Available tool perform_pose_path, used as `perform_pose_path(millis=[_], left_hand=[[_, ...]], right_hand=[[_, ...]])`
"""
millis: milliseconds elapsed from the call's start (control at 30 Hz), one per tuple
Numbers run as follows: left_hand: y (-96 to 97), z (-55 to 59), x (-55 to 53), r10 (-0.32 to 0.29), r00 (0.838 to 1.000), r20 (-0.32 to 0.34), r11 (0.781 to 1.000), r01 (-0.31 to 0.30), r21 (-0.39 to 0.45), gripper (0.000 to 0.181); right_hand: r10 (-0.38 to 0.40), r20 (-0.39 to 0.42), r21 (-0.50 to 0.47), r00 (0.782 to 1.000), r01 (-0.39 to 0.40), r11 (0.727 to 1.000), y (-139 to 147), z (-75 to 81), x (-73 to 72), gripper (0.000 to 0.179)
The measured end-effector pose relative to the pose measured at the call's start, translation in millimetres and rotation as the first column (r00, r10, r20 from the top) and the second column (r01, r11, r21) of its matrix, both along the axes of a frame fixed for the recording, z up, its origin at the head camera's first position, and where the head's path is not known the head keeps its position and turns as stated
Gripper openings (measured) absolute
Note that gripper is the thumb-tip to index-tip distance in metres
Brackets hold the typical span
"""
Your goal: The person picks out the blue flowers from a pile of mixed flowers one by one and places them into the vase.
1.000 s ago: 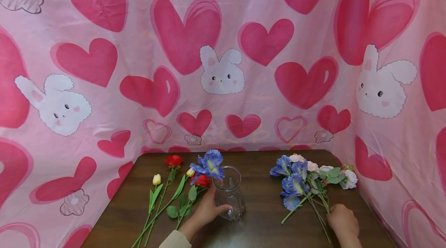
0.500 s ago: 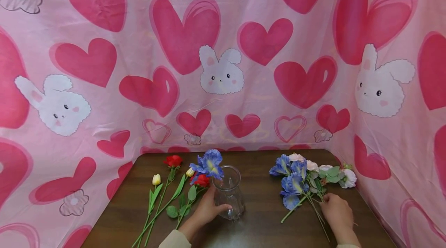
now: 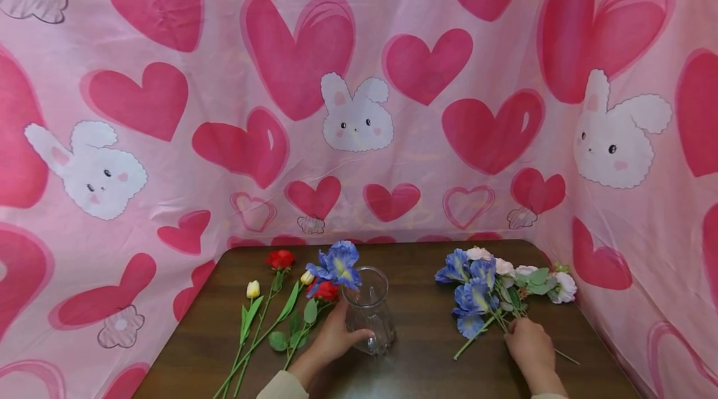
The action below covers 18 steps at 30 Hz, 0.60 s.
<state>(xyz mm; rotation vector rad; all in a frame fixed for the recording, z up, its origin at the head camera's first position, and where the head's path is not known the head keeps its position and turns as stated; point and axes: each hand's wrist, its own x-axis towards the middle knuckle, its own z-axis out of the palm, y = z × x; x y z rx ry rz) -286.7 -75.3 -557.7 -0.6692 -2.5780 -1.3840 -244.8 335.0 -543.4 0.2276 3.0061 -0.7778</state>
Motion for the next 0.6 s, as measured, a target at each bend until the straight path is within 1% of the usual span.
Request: perform_pose_path(millis=[200,333,467,600], left_hand=[[0.2,-0.6,0.1,0.0,1.0,-0.023,1.0,0.0,-0.004,0.101],[0.6,0.6,0.1,-0.005,0.999,-0.041,1.0,0.005,0.007,0.101],[1.1,1.2,0.6,-0.007,0.999,-0.04,1.0,0.008,0.018,0.101],[0.9,0.5,1.4,-0.003,0.999,-0.04,1.0,0.004,0.009,0.102]], right_hand=[[0.003,0.001,0.013,1.0,-0.003,1.0,-3.5,-2.7,3.8,0.009],[-0.006,0.009,0.017,1.0,0.006,1.0,-4.7,-2.3,3.5,0.011],[-0.01,0.008,0.026,1.0,0.01,1.0,-5.4,-1.5,3.7,0.014],[-0.027,0.03,0.034,0.999,0.026,0.999,-5.4,-0.1,4.5,0.012]])
